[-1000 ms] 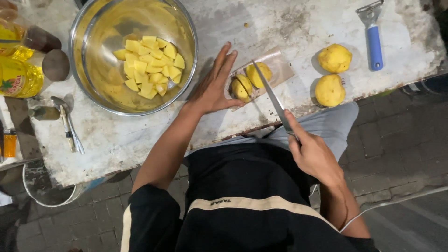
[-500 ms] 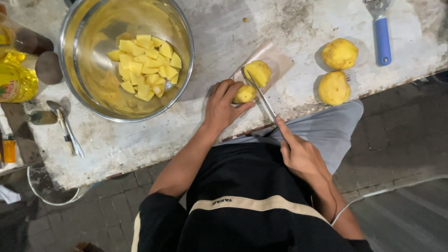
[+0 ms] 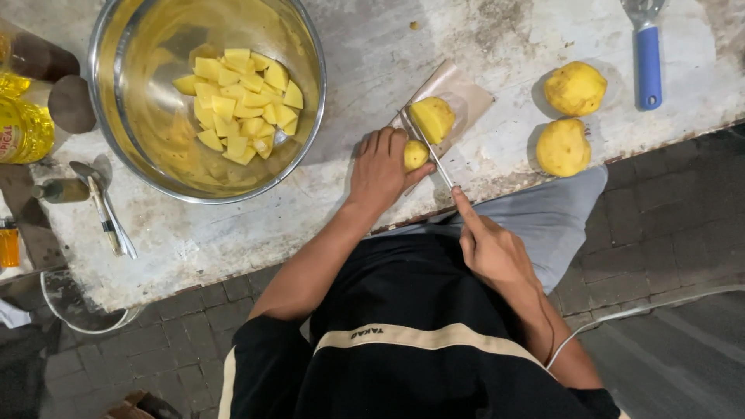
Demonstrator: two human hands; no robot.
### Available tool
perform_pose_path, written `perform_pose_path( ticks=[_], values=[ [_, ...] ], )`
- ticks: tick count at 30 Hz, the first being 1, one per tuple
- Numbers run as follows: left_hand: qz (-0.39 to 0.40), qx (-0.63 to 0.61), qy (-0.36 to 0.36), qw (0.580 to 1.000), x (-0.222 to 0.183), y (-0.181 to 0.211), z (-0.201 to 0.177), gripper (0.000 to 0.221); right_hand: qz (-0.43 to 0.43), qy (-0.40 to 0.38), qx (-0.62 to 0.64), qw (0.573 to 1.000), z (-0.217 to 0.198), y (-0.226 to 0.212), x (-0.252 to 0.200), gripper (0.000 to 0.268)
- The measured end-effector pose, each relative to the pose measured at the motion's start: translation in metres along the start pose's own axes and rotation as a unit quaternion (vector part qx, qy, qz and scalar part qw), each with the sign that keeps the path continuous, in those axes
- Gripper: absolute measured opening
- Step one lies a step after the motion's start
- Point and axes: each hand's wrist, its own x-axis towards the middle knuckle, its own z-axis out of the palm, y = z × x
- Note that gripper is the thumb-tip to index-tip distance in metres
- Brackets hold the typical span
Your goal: The person is cutting peeled potatoes into small chunks on a cutting board and placing them into a metal bowl.
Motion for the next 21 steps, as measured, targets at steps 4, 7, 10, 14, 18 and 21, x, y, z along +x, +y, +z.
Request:
perform_pose_path(
  ticks=[4, 7, 10, 14, 18, 21],
  values=[
    [-0.039, 0.06, 0.014, 0.997, -0.004, 0.013, -0.004, 0.064, 0.019, -0.003, 0.023, 1.0, -0.004, 0.002, -0.003, 0.065],
    [-0.047, 0.012, -0.017, 0.999, -0.002, 0.014, -0.021, 0.083, -0.007, 0.022, 0.038, 0.999, -0.01, 0.001, -0.008, 0.065],
    [-0.042, -0.065, -0.032, 0.996, -0.002, 0.004, -0.037, 0.086, -0.015, 0.017, 0.049, 0.999, -0.017, -0.005, -0.008, 0.065],
    [-0.013, -0.165, -0.007, 0.986, -0.007, -0.009, -0.034, 0.065, -0.029, 0.026, 0.06, 0.997, -0.023, -0.014, -0.004, 0.065],
    [0.04, -0.225, 0.043, 0.973, -0.003, -0.009, -0.037, 0.04, -0.023, 0.019, 0.065, 0.997, -0.008, -0.004, -0.011, 0.064],
    [0.048, -0.233, 0.058, 0.97, -0.002, -0.01, -0.036, 0.035, -0.02, 0.008, 0.09, 0.996, -0.014, -0.011, -0.011, 0.064]
  ],
)
